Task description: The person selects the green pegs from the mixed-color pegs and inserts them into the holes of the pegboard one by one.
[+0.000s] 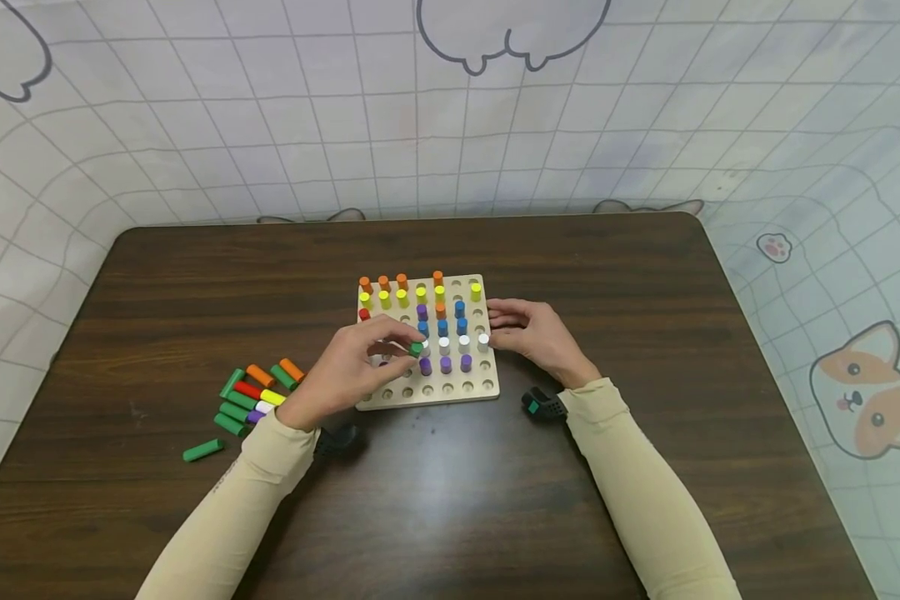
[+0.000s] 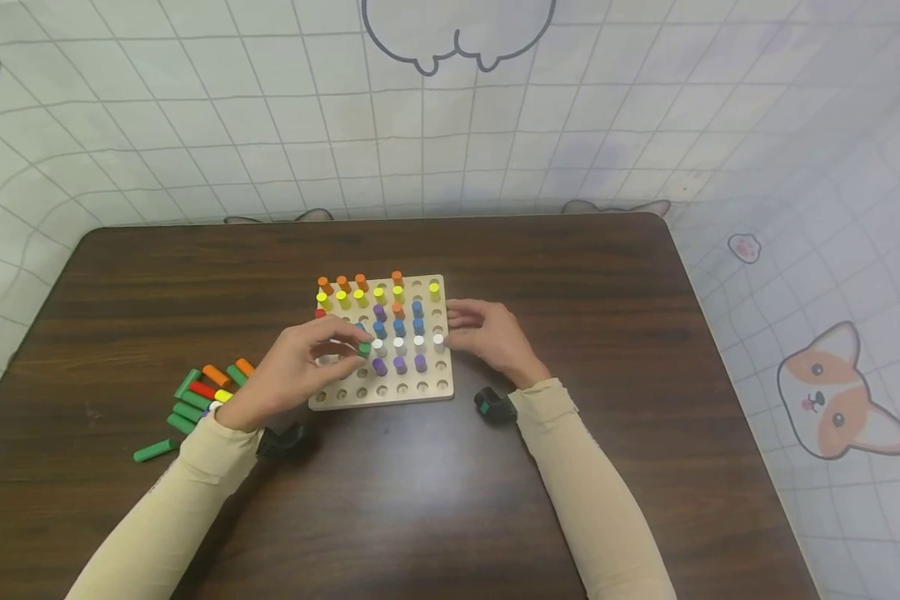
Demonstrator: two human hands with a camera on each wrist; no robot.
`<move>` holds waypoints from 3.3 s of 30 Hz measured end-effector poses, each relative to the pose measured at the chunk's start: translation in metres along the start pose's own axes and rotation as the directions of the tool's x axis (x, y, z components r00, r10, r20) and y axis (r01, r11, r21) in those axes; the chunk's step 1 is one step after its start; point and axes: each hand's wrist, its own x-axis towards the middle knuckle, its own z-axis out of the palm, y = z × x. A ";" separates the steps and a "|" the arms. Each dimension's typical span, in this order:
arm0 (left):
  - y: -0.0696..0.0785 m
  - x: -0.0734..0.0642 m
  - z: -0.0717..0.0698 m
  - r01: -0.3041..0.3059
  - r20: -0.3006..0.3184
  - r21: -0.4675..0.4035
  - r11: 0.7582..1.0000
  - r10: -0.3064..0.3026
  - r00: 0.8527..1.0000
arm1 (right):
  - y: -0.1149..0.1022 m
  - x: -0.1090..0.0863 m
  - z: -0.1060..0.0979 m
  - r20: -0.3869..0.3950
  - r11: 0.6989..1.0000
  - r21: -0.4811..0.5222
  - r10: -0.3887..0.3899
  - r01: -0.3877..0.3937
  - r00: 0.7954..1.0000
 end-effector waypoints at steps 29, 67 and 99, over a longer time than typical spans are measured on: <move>0.014 0.012 0.039 -0.126 0.047 -0.060 0.990 0.129 0.990 | 0.001 0.000 -0.001 0.016 1.000 0.003 -0.022 0.022 1.000; 0.019 0.020 0.093 -0.201 0.013 -0.050 0.978 0.201 0.979 | 0.001 0.000 -0.003 0.013 1.000 0.003 -0.023 0.023 1.000; 0.017 0.019 0.099 -0.220 -0.074 0.049 0.974 0.223 0.972 | 0.003 0.003 -0.003 0.010 0.998 -0.038 -0.044 0.045 0.999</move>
